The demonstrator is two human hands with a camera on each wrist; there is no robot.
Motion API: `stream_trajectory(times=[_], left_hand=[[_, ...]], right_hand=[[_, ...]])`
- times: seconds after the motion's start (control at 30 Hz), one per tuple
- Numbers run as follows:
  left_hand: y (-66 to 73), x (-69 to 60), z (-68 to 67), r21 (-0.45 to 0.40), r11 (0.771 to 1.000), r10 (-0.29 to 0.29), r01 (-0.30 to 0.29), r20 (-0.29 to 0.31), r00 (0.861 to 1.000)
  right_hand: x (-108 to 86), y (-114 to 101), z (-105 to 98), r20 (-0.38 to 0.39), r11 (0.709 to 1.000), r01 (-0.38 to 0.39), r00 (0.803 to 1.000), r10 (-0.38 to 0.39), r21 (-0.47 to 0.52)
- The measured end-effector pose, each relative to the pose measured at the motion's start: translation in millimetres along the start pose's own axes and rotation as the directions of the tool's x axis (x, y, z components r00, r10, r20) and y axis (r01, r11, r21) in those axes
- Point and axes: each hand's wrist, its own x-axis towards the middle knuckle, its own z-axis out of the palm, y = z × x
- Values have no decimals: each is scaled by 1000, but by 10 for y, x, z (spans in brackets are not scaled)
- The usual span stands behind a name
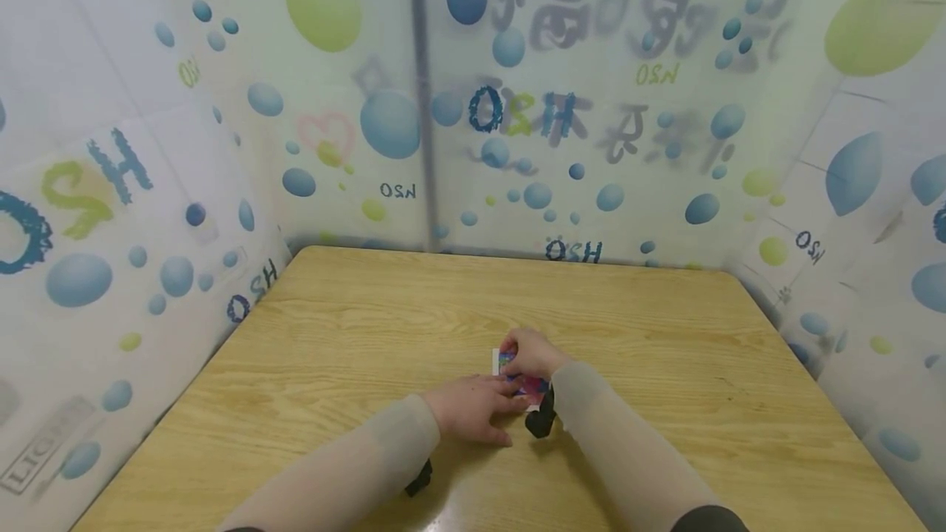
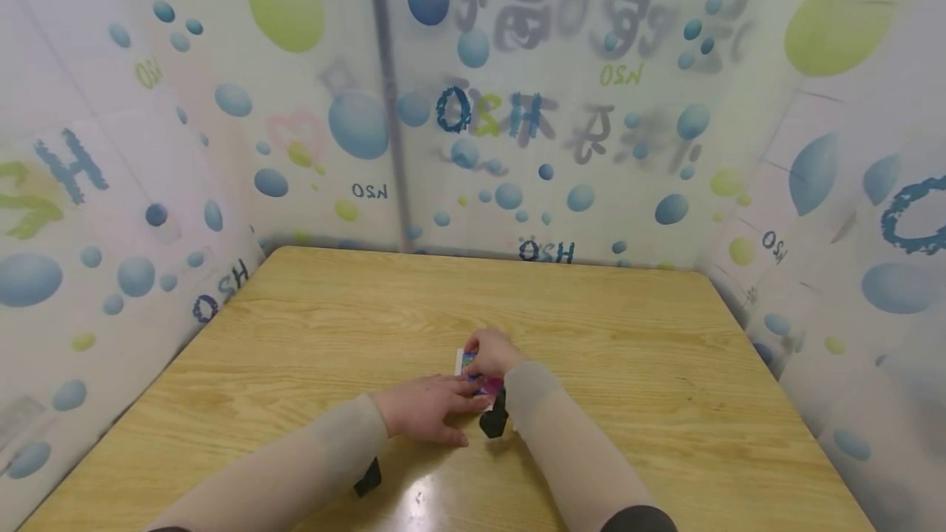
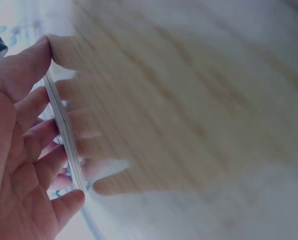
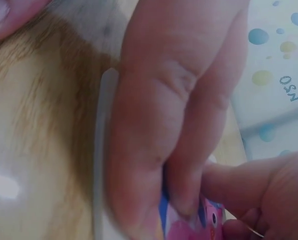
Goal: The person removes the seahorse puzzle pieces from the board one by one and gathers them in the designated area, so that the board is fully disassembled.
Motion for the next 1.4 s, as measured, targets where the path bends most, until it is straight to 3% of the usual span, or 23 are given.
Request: stream_trajectory(times=[0.53,0.83,1.0,1.23,1.4], left_hand=[[14,-6,4,24,1000,10,-10,-13,1000],[13,-11,4,8,1000,5,-5,-11,1000],[17,-7,12,13,1000,9,-9,-17,1000],[2,3,26,5,1000,7,-7,-10,1000],[-1,3,25,3,1000,6,-6,-13,1000]], right_hand=[[-42,7,29,-46,997,20,999,-17,69],[-67,44,15,-25,988,33,999,-30,151],[-83,56,-26,-31,988,56,998,-52,142],[-50,60,-14,-39,983,-13,999,21,182],[-30,79,-3,-46,982,-17,999,26,188]])
